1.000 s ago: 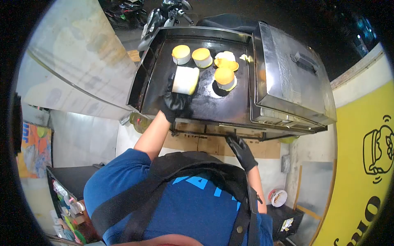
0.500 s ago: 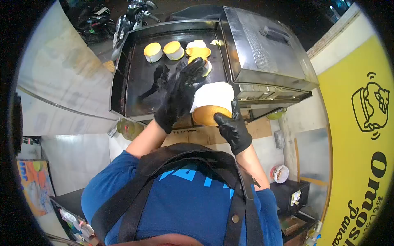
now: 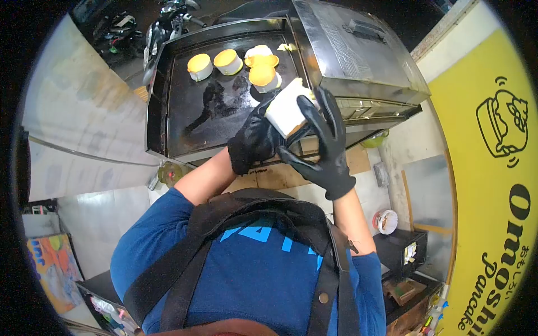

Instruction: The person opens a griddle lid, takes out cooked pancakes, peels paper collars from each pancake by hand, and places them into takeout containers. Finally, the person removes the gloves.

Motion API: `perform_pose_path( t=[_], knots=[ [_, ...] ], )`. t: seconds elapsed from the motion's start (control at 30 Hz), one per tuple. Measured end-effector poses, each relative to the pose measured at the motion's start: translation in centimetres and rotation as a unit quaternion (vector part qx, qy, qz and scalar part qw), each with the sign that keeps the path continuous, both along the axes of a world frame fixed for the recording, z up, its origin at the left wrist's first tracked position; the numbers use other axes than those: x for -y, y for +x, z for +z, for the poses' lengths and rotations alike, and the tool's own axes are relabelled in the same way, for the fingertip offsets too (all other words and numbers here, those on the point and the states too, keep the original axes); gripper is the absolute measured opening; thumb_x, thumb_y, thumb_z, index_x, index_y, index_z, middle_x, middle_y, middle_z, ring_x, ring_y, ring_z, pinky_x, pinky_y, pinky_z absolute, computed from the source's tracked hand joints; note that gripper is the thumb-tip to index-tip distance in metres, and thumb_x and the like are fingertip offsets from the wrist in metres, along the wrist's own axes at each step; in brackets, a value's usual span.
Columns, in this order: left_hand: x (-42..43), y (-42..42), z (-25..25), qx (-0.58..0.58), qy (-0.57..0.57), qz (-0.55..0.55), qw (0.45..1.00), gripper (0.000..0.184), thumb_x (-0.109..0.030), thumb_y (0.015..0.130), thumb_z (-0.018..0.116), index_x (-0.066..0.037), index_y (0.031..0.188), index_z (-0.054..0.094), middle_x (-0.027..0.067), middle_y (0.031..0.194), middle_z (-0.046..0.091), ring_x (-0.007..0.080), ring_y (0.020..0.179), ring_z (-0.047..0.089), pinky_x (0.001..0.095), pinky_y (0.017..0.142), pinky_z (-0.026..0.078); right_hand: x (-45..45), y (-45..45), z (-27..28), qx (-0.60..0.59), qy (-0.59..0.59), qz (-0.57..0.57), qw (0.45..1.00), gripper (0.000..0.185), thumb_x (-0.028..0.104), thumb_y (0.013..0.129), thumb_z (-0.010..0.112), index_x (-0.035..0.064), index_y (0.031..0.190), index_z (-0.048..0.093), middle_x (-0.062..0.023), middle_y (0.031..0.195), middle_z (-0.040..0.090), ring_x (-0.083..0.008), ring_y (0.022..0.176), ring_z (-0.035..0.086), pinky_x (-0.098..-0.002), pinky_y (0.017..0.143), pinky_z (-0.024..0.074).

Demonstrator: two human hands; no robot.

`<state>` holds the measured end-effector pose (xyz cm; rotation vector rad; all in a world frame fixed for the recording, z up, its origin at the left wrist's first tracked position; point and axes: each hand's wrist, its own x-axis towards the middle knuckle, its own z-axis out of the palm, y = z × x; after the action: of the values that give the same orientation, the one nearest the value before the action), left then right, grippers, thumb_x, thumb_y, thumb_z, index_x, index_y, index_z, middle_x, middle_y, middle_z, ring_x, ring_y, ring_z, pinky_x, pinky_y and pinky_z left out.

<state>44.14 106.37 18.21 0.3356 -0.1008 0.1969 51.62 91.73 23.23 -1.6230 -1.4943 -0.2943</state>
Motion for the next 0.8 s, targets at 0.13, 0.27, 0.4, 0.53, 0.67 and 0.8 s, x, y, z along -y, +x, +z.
perform_pose_path(
  t=[0.13,0.27,0.4,0.53,0.67,0.8],
  knots=[
    [1.4,-1.2,4.6,-0.012,0.061,-0.007,0.998,0.053,-0.044,0.096,0.049,-0.010,0.137,0.043,0.0076,0.127,0.056,0.0212,0.113,0.057,0.0383,0.092,0.049,-0.1,0.3,1.9,0.098,0.090,-0.059,0.989,0.078,0.021,0.063,0.084,0.0067,0.132,0.051,-0.0222,0.138,0.045,-0.0394,0.130,0.041,-0.0496,0.108,0.0329],
    [2.0,-0.4,2.6,-0.005,0.016,-0.091,0.996,0.062,-0.051,0.096,0.043,-0.004,0.136,0.044,0.0133,0.127,0.057,0.0249,0.112,0.058,0.0405,0.097,0.047,1.8,-0.2,2.5,-0.151,0.118,0.021,0.981,0.065,0.019,0.067,0.082,0.0061,0.125,0.058,-0.0196,0.137,0.049,-0.0361,0.129,0.044,-0.0472,0.108,0.0338],
    [2.0,0.9,-1.0,0.020,0.005,-0.167,0.986,0.055,-0.047,0.096,0.045,-0.005,0.132,0.046,0.0139,0.120,0.060,0.0251,0.103,0.063,0.0391,0.084,0.055,3.3,0.7,2.4,-0.020,0.016,-0.063,0.998,0.045,0.016,0.073,0.077,0.0084,0.116,0.065,-0.0130,0.127,0.060,-0.0332,0.125,0.050,-0.0466,0.107,0.0343],
    [1.3,1.2,-2.0,0.130,-0.043,-0.287,0.948,0.054,-0.045,0.095,0.049,-0.005,0.132,0.045,0.0146,0.118,0.059,0.0277,0.103,0.062,0.0443,0.082,0.056,4.6,1.0,3.3,0.095,-0.040,-0.090,0.991,0.036,0.018,0.073,0.076,0.0108,0.107,0.069,-0.0081,0.116,0.065,-0.0296,0.117,0.056,-0.0471,0.105,0.0372],
    [2.9,0.4,-0.1,-0.053,-0.081,-0.209,0.973,0.053,-0.042,0.094,0.052,-0.005,0.132,0.045,0.0147,0.119,0.059,0.0299,0.103,0.062,0.0495,0.086,0.053,5.3,1.3,4.4,0.256,-0.069,-0.096,0.959,0.030,0.021,0.071,0.074,0.0128,0.100,0.069,-0.0067,0.108,0.067,-0.0263,0.109,0.061,-0.0483,0.099,0.0432],
    [3.4,0.4,-0.4,-0.057,-0.154,-0.286,0.944,0.052,-0.040,0.094,0.053,-0.007,0.133,0.045,0.0161,0.122,0.057,0.0315,0.105,0.061,0.0519,0.090,0.051,6.0,1.4,4.2,0.182,-0.067,-0.076,0.978,0.021,0.011,0.075,0.073,0.0061,0.094,0.068,-0.0112,0.104,0.069,-0.0298,0.103,0.064,-0.0472,0.097,0.0449]
  ],
)
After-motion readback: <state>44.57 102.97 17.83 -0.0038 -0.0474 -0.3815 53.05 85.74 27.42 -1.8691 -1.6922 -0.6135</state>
